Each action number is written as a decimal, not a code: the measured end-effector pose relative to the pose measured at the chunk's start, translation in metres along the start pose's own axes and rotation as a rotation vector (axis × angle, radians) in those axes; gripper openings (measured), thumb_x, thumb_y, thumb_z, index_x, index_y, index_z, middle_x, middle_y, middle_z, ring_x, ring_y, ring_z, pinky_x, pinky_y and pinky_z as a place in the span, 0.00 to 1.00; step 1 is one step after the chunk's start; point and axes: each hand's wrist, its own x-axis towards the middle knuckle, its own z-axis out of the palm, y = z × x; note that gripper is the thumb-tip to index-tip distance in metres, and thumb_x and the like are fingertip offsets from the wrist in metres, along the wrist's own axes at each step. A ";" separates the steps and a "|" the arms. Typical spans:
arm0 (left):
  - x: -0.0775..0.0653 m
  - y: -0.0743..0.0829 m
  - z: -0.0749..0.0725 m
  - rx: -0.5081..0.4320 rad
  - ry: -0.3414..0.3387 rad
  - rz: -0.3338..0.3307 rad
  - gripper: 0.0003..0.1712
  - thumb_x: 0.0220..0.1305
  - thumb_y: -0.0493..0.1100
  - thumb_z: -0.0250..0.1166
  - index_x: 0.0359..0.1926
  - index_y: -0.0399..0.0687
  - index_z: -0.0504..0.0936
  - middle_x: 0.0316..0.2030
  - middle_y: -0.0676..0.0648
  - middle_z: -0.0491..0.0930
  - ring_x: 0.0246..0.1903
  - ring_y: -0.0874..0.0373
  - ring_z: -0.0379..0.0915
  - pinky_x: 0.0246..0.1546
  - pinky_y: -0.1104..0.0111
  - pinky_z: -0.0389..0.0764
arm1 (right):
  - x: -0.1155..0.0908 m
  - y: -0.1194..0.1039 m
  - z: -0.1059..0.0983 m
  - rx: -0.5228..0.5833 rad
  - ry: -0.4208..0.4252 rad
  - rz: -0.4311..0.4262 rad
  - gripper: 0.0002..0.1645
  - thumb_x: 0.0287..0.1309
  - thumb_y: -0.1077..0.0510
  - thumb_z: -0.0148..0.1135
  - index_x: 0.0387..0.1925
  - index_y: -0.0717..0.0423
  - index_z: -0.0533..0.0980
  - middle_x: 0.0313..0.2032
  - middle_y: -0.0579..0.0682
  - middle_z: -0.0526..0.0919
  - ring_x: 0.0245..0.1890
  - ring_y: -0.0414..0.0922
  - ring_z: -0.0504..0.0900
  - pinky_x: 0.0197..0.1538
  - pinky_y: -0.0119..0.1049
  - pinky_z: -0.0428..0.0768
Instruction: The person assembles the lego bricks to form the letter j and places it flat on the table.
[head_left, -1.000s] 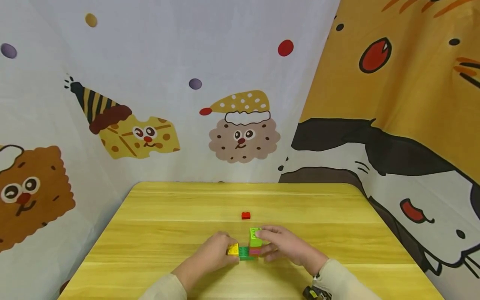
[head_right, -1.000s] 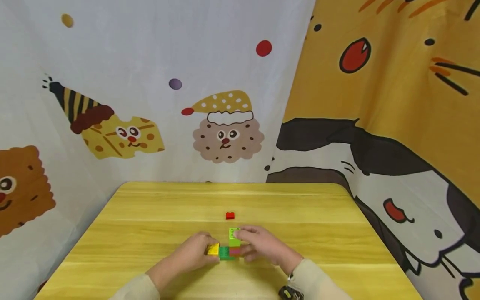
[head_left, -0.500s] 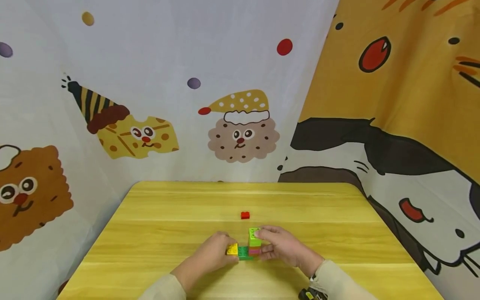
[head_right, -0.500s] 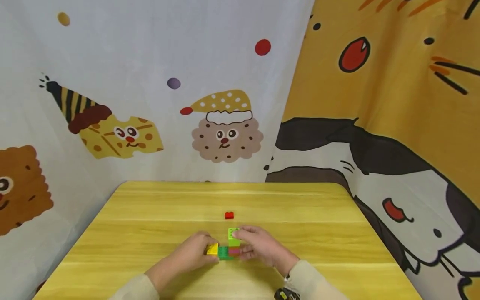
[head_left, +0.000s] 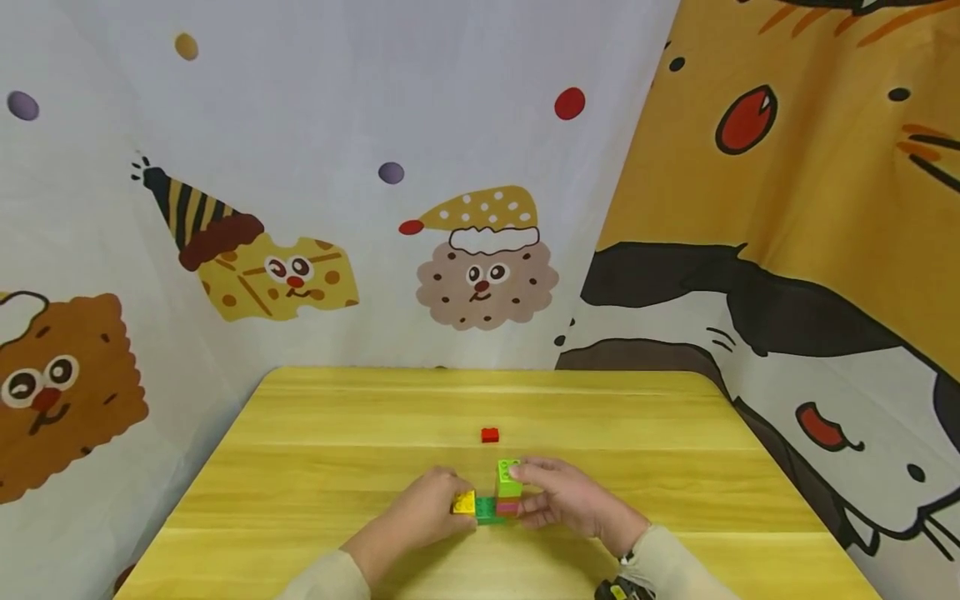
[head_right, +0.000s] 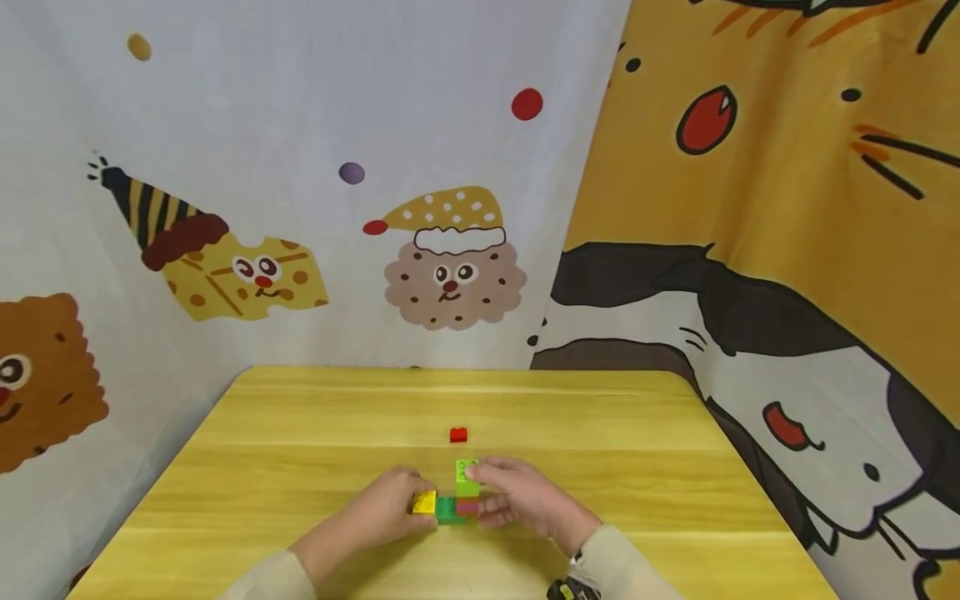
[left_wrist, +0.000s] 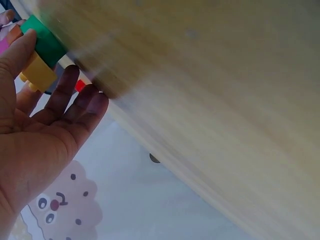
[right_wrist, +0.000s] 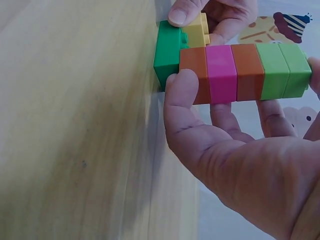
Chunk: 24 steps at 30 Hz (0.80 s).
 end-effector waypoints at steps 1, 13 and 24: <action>0.000 0.000 0.000 0.003 0.004 0.005 0.23 0.51 0.50 0.79 0.47 0.44 0.89 0.35 0.54 0.81 0.33 0.65 0.72 0.36 0.70 0.80 | 0.000 0.000 0.000 0.001 -0.002 0.004 0.38 0.69 0.39 0.58 0.65 0.65 0.68 0.48 0.59 0.84 0.48 0.59 0.84 0.50 0.53 0.83; 0.000 -0.001 0.001 0.044 -0.007 0.008 0.27 0.52 0.55 0.79 0.48 0.44 0.86 0.38 0.52 0.82 0.34 0.65 0.73 0.36 0.70 0.80 | 0.000 0.005 -0.004 0.006 -0.023 -0.008 0.43 0.72 0.39 0.55 0.71 0.68 0.61 0.51 0.61 0.84 0.51 0.60 0.83 0.53 0.54 0.82; -0.001 -0.001 0.000 0.061 -0.037 -0.017 0.34 0.51 0.60 0.78 0.51 0.42 0.85 0.44 0.47 0.83 0.41 0.58 0.78 0.44 0.64 0.82 | -0.005 0.008 -0.013 -0.010 -0.085 -0.037 0.36 0.76 0.39 0.48 0.68 0.64 0.67 0.56 0.63 0.81 0.54 0.62 0.82 0.56 0.56 0.81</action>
